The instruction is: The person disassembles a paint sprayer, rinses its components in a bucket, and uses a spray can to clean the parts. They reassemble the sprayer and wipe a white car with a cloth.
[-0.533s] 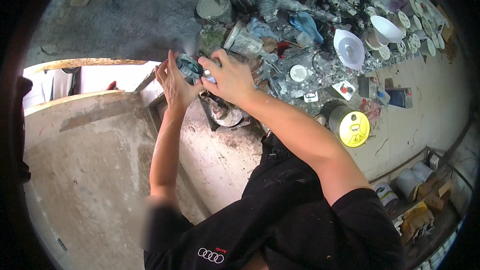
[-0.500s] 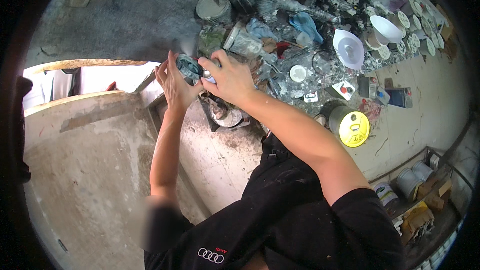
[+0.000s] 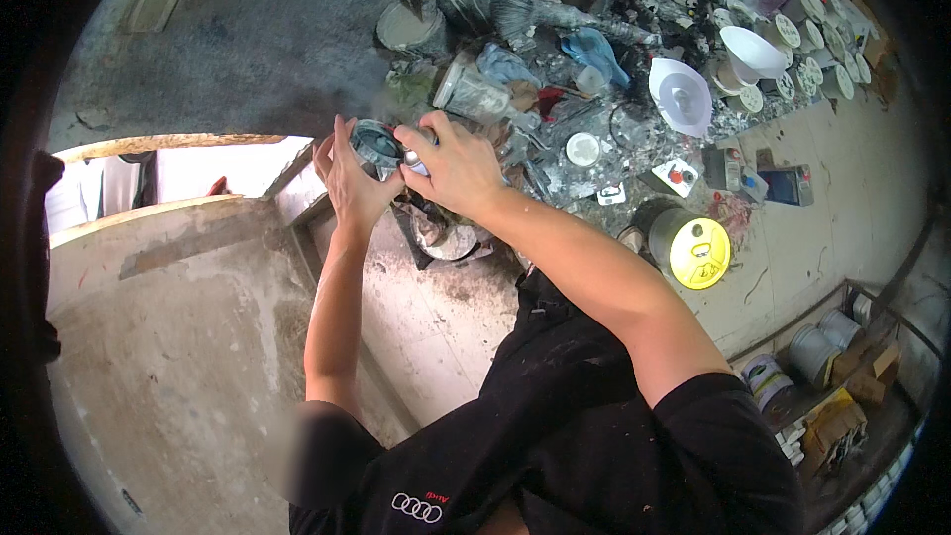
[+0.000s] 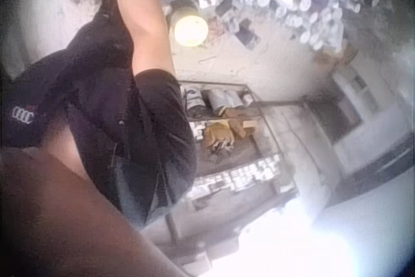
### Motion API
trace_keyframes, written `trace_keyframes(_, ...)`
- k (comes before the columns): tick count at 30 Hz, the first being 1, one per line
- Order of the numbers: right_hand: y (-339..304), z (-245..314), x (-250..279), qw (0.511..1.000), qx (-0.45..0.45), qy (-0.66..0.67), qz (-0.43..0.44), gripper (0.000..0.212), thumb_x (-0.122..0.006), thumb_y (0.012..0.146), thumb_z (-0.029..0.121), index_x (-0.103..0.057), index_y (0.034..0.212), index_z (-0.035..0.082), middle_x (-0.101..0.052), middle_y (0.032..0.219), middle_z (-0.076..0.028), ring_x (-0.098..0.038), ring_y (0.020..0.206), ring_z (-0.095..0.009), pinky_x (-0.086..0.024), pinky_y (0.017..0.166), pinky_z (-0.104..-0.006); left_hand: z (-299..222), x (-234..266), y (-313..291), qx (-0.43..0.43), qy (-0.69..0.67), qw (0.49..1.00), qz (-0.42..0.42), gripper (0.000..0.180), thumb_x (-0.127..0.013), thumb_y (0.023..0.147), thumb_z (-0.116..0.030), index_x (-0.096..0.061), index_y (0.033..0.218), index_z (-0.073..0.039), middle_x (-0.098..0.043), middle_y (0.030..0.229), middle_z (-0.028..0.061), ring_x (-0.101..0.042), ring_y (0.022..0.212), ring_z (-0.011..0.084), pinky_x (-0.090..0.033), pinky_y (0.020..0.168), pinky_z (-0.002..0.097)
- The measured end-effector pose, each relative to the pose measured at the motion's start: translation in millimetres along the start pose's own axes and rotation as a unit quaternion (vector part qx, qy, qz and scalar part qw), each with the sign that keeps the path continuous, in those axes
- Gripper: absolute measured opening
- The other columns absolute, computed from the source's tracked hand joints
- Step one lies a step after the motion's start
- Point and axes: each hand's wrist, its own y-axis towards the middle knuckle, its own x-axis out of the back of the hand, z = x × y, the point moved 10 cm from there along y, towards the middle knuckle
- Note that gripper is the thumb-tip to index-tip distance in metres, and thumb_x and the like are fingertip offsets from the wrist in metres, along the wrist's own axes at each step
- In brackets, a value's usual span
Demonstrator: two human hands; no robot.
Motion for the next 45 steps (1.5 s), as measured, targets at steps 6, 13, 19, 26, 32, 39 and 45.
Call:
trace_keyframes(6,4,10,3,0.999,0.016,0.034,-0.007,0.047,-0.076,0.086,0.039,-0.061,0.129,0.024,-0.056,0.118,-0.007,-0.07,0.096,-0.028,-0.06,0.064,-0.042,14,-8,-3,0.015,-0.057,0.998,-0.015,0.119,-0.092,0.057,-0.023,-0.032,0.156,0.002,-0.063,0.141,0.0095,-0.046,0.132,0.0366,-0.026,0.119,0.0522)
trace_keyframes(13,3,6,10,0.999,0.016,0.043,0.006,0.049,-0.077,0.085,0.038,-0.062,0.129,0.024,-0.056,0.118,-0.006,-0.071,0.093,-0.028,-0.06,0.064,-0.0424,30,-18,-9,0.048,-0.142,0.989,-0.018,0.114,-0.092,0.06,-0.02,-0.035,0.156,0.002,-0.063,0.142,0.0091,-0.046,0.132,0.0351,-0.033,0.116,0.0468)
trace_keyframes(19,0,10,14,0.997,0.041,0.05,0.03,0.05,-0.078,0.084,0.038,-0.062,0.129,0.024,-0.056,0.118,-0.006,-0.071,0.091,-0.029,-0.06,0.064,-0.0419,44,-31,-12,0.079,-0.243,0.966,-0.033,0.113,-0.095,0.064,-0.022,-0.035,0.157,0.0,-0.06,0.147,0.0113,-0.046,0.134,0.0329,-0.034,0.116,0.0453)
trace_keyframes(26,-4,16,21,0.994,0.065,0.061,0.063,0.05,-0.079,0.083,0.037,-0.062,0.128,0.024,-0.056,0.118,-0.006,-0.071,0.087,-0.03,-0.059,0.063,-0.0421,43,-22,-12,0.043,-0.12,0.987,-0.094,0.115,-0.095,0.059,-0.024,-0.036,0.156,-0.003,-0.059,0.148,0.0118,-0.046,0.133,0.0333,-0.034,0.114,0.0459)
trace_keyframes(32,-12,10,25,0.995,0.054,0.033,0.081,0.052,-0.08,0.081,0.033,-0.062,0.128,0.023,-0.057,0.118,-0.004,-0.071,0.088,-0.027,-0.059,0.063,-0.0396,40,-19,-15,0.025,-0.034,0.99,-0.137,0.112,-0.092,0.059,-0.02,-0.038,0.156,-0.009,-0.057,0.152,0.0043,-0.049,0.127,0.0312,-0.03,0.114,0.0433)
trace_keyframes(39,-23,-6,22,0.996,0.034,0.012,0.082,0.05,-0.079,0.083,0.033,-0.062,0.129,0.023,-0.058,0.118,-0.004,-0.072,0.087,-0.027,-0.059,0.063,-0.0403,29,-22,-13,0.0,-0.015,0.993,-0.116,0.104,-0.09,0.062,-0.018,-0.043,0.155,-0.009,-0.054,0.155,0.0055,-0.052,0.125,0.0302,-0.032,0.113,0.0435)
trace_keyframes(45,-38,-26,18,0.996,0.006,0.022,0.088,0.049,-0.076,0.087,0.038,-0.061,0.131,0.023,-0.056,0.118,-0.008,-0.071,0.087,-0.031,-0.059,0.065,-0.044,53,-54,-31,0.004,-0.039,0.999,-0.03,0.104,-0.09,0.065,-0.009,-0.039,0.155,-0.003,-0.051,0.155,0.0182,-0.057,0.135,0.0385,-0.05,0.107,0.043)
